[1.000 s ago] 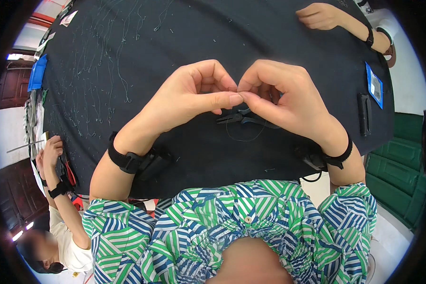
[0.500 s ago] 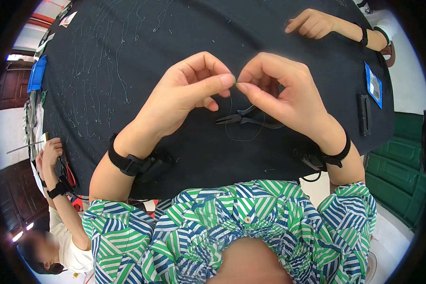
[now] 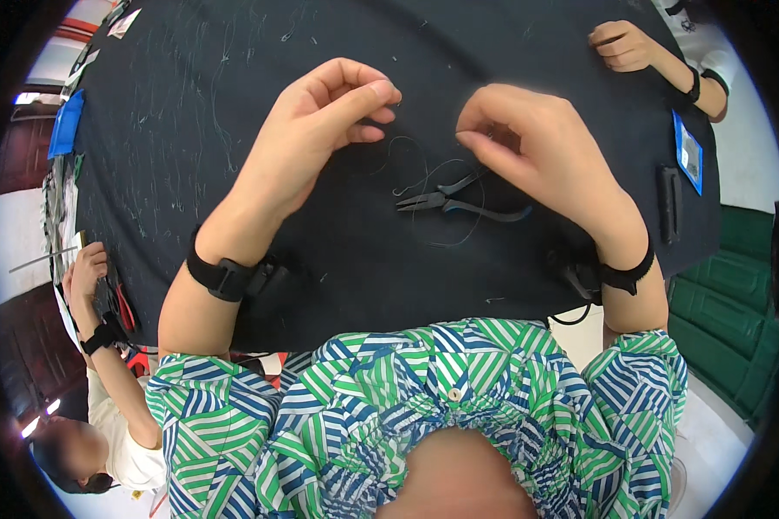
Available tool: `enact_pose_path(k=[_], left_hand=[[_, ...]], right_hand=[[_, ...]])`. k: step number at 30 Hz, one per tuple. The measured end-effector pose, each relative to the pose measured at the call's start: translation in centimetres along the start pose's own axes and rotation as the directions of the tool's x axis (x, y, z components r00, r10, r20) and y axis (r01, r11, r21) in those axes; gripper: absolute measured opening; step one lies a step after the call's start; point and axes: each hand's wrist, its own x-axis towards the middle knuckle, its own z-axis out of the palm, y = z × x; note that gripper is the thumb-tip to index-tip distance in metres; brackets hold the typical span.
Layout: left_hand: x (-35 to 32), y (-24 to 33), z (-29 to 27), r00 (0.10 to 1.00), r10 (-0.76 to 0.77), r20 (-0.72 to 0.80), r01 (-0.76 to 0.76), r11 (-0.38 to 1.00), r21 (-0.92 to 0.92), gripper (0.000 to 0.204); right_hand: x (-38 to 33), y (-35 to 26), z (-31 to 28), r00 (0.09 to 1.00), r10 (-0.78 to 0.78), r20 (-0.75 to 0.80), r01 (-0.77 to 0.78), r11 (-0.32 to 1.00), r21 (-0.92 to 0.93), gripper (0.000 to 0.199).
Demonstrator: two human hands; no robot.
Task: The person threads a fishing line through small metal swivels and uses a pair of pliers to secure components on the line.
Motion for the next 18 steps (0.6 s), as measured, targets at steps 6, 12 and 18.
enact_pose_path(k=[6, 12, 18], left_hand=[[-0.3, 1.0, -0.5, 0.961, -0.047, 0.273, -0.113, 0.833, 0.541, 0.011], [-1.1, 1.2, 0.3, 0.924, -0.02, 0.383, -0.286, 0.629, 0.723, 0.01], [-1.3, 1.0, 0.4, 0.918, 0.002, 0.397, -0.337, 0.533, 0.776, 0.01]], right_hand=[[-0.3, -1.2, 0.4, 0.981, -0.096, 0.171, 0.097, 0.995, 0.004, 0.009], [-0.1, -0.5, 0.6, 0.989, -0.058, 0.133, 0.057, 0.998, 0.006, 0.01], [0.2, -0.8, 2.1, 0.974, -0.176, 0.142, 0.178, 0.984, -0.003, 0.007]])
